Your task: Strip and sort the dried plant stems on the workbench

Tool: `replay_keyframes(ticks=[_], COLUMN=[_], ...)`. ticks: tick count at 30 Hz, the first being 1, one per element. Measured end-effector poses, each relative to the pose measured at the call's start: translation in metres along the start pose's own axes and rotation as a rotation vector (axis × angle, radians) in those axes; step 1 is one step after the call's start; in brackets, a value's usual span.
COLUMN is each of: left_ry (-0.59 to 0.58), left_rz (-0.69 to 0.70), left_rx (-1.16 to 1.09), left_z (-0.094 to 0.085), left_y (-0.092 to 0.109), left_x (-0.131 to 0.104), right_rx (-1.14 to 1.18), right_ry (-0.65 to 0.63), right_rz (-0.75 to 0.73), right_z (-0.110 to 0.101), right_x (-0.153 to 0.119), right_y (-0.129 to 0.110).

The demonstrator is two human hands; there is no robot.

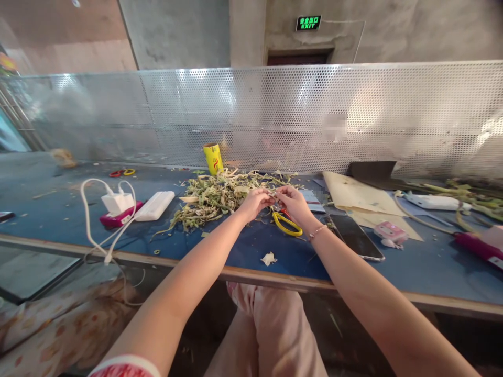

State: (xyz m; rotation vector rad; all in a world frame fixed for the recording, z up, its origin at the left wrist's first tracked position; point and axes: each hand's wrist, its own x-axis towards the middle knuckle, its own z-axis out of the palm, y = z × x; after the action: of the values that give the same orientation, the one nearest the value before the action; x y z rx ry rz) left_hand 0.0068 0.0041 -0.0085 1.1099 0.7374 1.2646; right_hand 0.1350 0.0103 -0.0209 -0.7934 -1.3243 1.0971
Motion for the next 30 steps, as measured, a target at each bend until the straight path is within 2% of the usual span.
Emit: replay_keyframes(ticks=[20, 30], left_ry=[-0.006, 0.047], left_rz=[0.006, 0.01], left_rx=[0.052, 0.079], left_z=[-0.0032, 0.0019], left_y=[0.0048, 0.0071], left_x=[0.0001, -0.0028], right_rx=[-0.03, -0.02], right_ry=[-0.021, -0.015], right_rz=[-0.013, -0.029], right_z=[0.003, 0.0022], right_x=[0.0038, 0.006], right_y=[-0.0008, 0.0014])
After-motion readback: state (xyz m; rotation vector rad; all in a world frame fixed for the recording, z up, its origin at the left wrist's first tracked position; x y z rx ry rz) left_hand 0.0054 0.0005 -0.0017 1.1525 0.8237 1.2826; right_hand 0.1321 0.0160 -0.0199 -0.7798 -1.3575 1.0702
